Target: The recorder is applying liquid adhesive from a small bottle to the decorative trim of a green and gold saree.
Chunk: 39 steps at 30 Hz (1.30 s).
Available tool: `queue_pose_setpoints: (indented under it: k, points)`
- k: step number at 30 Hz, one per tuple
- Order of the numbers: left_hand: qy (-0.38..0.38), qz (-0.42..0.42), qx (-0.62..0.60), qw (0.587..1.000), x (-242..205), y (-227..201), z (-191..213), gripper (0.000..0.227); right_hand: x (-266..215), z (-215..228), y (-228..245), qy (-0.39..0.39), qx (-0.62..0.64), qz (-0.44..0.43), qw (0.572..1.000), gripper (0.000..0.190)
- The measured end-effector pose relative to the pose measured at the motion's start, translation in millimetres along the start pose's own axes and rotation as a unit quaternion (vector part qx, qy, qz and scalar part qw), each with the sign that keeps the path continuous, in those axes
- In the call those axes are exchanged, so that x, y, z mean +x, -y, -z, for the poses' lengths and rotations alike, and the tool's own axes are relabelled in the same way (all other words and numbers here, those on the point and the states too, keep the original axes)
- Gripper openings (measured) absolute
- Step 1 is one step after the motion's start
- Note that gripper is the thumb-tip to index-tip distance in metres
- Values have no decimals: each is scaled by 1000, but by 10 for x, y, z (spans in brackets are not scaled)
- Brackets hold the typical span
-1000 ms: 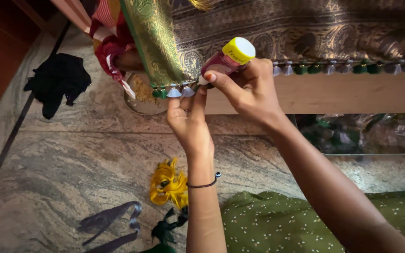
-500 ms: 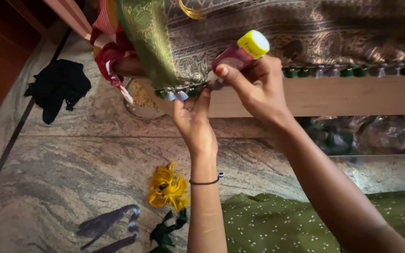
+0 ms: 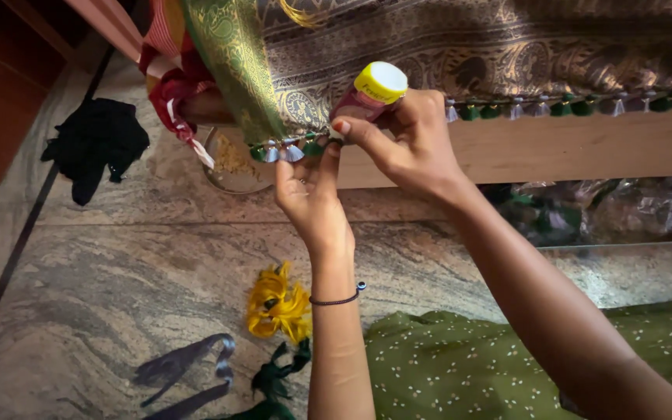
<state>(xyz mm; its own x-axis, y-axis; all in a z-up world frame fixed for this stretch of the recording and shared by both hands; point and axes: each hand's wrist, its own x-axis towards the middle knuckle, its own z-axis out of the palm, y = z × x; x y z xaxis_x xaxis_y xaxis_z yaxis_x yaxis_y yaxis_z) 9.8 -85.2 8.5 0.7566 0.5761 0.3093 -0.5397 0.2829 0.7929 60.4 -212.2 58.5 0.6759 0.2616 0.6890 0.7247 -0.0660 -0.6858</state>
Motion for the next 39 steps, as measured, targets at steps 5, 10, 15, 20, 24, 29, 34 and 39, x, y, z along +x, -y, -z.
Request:
queue_pose_setpoints:
  k: [5, 10, 15, 20, 24, 29, 34, 39]
  points:
    - [18, -10, -18, 1000, 20, 145, 117, 30, -40, 72, 55, 1, 10, -4, 1000, 19]
    - [61, 120, -231, 964, 14, 218, 69, 22, -113, 194, -111, -31, 56, -9, 998, 17]
    - [36, 47, -145, 988, -67, 260, -57, 24, -171, 177, -131, -32, 57, -21, 998, 19]
    - [32, 11, -76, 997, -89, 198, -70, 29, -194, 160, -187, -11, 106, 6, 994, 20]
    - [41, 11, -79, 996, -96, 201, -31, 26, -172, 117, -114, 5, 126, 39, 991, 20]
    - [33, -1, -86, 996, -90, 311, 27, 25, -202, 149, -162, 15, 84, 76, 993, 15]
    - [120, 53, -193, 973, -70, 504, -3, 18, -322, 288, -318, -23, 142, 56, 988, 13]
    - [51, 27, -66, 996, -185, 487, -106, 18, -315, 305, -214, -22, 123, 41, 991, 15]
